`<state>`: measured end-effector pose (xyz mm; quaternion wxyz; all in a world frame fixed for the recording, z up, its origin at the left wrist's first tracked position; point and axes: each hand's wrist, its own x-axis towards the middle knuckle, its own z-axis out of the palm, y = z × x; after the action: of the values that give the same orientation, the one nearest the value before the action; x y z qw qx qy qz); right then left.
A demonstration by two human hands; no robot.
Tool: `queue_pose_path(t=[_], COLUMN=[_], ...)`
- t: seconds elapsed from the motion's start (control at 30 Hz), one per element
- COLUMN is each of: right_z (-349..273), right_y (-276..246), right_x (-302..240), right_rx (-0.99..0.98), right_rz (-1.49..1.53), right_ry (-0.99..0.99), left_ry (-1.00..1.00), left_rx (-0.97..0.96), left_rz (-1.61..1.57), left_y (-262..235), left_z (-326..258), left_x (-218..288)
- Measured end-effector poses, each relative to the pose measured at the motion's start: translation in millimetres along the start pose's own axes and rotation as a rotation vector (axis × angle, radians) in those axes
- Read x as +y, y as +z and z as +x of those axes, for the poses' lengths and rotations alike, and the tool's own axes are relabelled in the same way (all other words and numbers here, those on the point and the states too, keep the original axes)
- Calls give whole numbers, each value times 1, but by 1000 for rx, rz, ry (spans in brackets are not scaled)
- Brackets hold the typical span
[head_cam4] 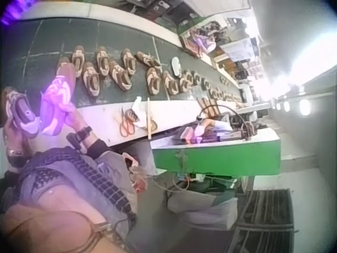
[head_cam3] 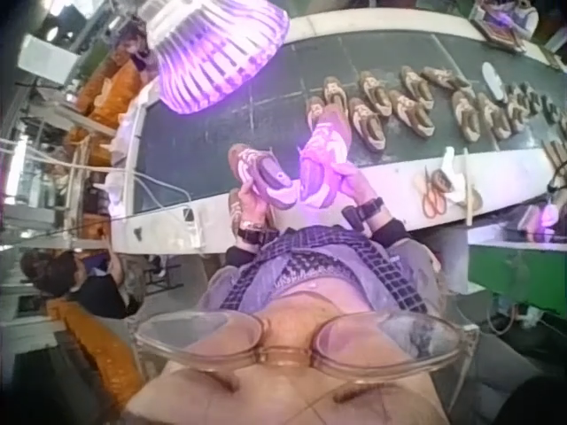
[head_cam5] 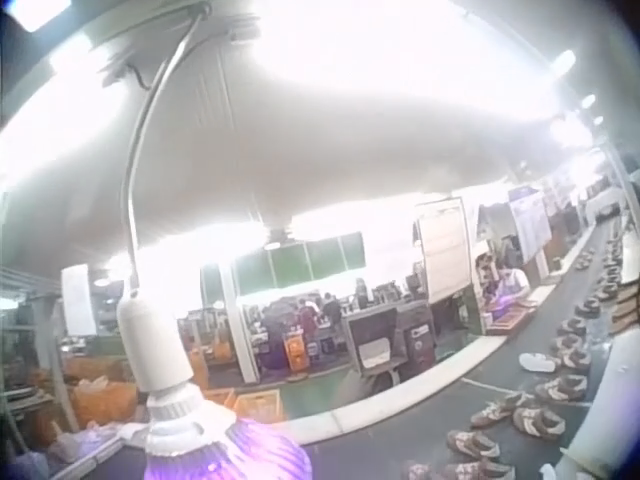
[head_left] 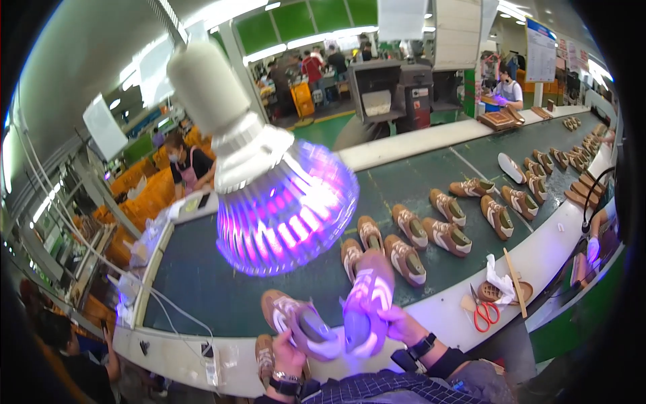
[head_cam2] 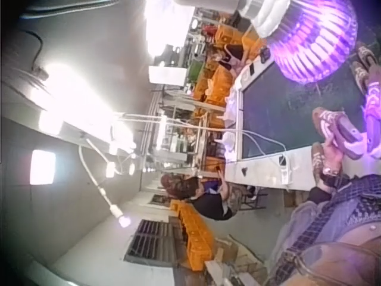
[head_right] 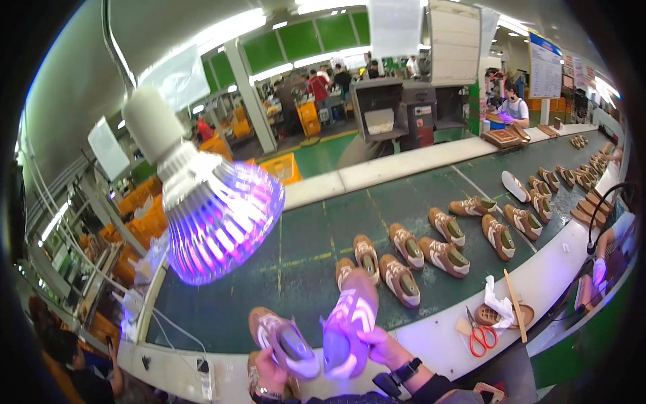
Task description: Inspecting and cleaning shoe soles and uppers on a manufacturing assembly line.
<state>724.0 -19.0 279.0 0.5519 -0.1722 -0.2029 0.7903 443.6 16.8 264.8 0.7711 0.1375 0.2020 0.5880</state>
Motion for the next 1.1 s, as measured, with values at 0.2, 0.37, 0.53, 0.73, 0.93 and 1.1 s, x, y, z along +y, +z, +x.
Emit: queue_pose_path(t=[0.2, 0.37, 0.53, 0.73, 0.93, 1.1], right_z=[19, 20, 14, 10, 8, 10], right_y=[6, 37, 32, 24, 24, 28], right_x=[-8, -1, 16, 26, 25, 25], right_rx=[190, 311, 388, 416, 424, 429], right_rz=[10, 57, 55, 61, 68, 73], right_ry=[-216, -256, -280, -292, -284, -299], left_ry=[45, 110, 28, 12, 4, -11], left_rx=[129, 267, 306, 323, 334, 315], left_rz=[-109, -88, -70, -67, -52, -78], left_y=[21, 27, 16, 18, 16, 18], left_z=[8, 1, -6, -8, -3, -1], left_x=[11, 0, -7, -9, -11, -11])
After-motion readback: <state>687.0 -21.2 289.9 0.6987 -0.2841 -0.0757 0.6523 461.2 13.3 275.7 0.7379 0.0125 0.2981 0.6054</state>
